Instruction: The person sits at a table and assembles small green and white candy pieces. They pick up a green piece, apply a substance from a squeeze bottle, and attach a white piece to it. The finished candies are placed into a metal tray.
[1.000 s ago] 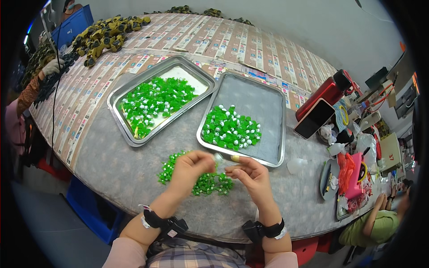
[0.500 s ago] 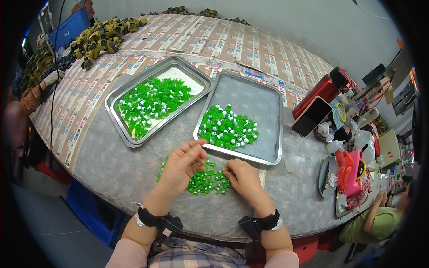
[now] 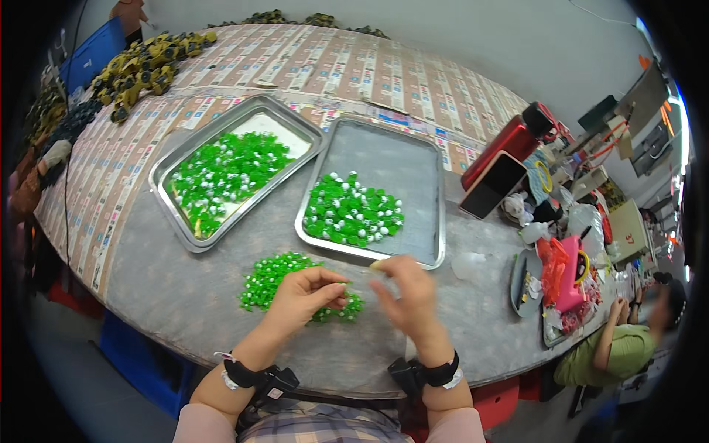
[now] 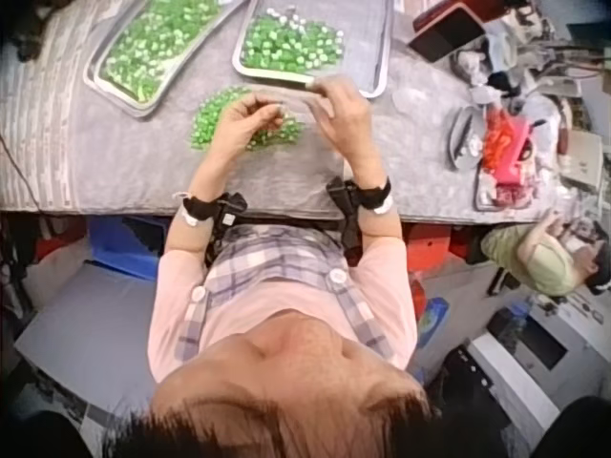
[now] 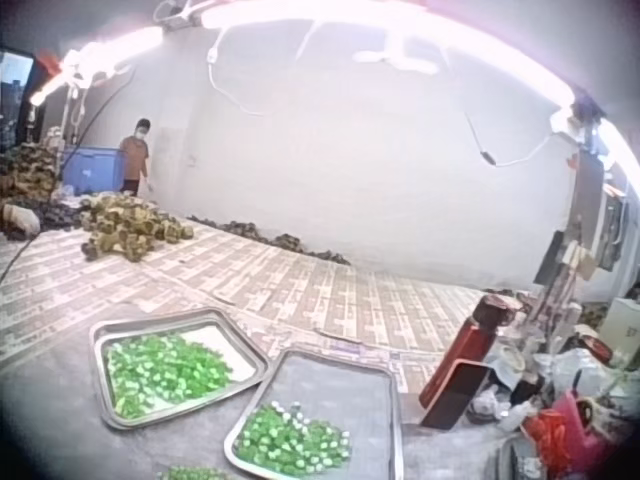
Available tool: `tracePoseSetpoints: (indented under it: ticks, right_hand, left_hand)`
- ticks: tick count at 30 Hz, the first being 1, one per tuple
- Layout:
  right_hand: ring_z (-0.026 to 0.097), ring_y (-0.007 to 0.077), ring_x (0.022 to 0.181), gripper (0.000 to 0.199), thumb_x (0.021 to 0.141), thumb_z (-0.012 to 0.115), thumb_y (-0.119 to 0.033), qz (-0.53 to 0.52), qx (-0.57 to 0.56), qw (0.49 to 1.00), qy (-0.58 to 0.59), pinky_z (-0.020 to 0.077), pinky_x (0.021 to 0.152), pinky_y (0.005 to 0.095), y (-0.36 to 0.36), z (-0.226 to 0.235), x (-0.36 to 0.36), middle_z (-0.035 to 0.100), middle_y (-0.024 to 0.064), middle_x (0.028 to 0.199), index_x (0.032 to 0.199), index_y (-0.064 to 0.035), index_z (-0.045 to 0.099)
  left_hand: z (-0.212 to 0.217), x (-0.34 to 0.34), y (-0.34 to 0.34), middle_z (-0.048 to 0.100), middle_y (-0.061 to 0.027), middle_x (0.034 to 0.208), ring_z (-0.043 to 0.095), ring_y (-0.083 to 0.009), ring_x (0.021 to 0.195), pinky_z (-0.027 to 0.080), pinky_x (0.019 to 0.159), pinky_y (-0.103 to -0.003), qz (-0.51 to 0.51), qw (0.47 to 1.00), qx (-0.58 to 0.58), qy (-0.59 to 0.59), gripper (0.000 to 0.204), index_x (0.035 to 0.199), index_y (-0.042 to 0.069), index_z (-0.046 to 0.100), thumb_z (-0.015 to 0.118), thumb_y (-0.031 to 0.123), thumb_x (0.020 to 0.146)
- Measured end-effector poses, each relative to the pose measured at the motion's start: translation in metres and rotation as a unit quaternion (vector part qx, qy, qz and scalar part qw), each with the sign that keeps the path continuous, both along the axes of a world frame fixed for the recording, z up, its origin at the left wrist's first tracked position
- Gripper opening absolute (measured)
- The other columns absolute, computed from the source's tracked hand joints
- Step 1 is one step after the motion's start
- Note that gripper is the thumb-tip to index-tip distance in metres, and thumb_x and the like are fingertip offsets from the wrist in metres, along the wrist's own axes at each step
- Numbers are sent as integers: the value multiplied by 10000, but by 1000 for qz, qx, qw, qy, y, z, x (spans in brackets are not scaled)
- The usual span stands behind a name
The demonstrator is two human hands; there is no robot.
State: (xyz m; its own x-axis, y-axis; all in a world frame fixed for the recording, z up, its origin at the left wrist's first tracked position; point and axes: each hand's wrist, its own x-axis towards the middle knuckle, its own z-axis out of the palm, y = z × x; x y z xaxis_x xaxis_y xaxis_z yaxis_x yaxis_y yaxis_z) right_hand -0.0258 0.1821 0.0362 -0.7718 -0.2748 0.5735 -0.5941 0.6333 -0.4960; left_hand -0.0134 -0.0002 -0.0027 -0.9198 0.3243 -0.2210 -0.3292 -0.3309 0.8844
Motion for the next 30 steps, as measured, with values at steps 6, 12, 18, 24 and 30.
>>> tracePoseSetpoints:
  ticks: [6,12,18,24,30]
  right_hand:
    - [471,178,874,389,679,643,-94,-326,-249,910,67,377,754,279,104,11,-6,501,77,932,1006,0,456]
    - [407,235,1059,519,613,700,-205,-282,-20,941,-186,334,854,323,157,-56,-4,480,129,1087,1041,-10,480]
    - [514,112,774,357,698,658,-193,-172,-348,903,-181,408,653,216,97,-9,-10,552,73,911,963,-4,512]
    - [479,69,696,402,657,705,-283,-74,-304,946,-80,380,601,177,30,43,9,508,10,760,864,-18,484]
    - [480,73,669,448,597,749,-284,-25,-424,900,-92,396,589,195,-2,27,19,495,7,744,840,-34,468]
  left_hand:
    - [4,-1,1,579,-74,802,576,-139,711,492,639,-256,54,996,75,-15,128,890,17,544,546,76,776]
    - [8,1,2,580,-71,799,576,-139,708,492,637,-255,45,992,114,-39,120,888,27,542,545,61,774]
    - [2,0,-1,590,-79,781,584,-147,689,496,629,-257,41,988,132,-69,110,878,28,539,549,59,773]
    - [0,-1,-3,589,-84,777,584,-142,690,501,609,-236,30,980,166,-103,111,879,34,537,552,61,772]
    - [1,-1,-2,587,-79,764,581,-135,677,498,604,-229,29,975,182,-120,94,861,40,529,552,64,773]
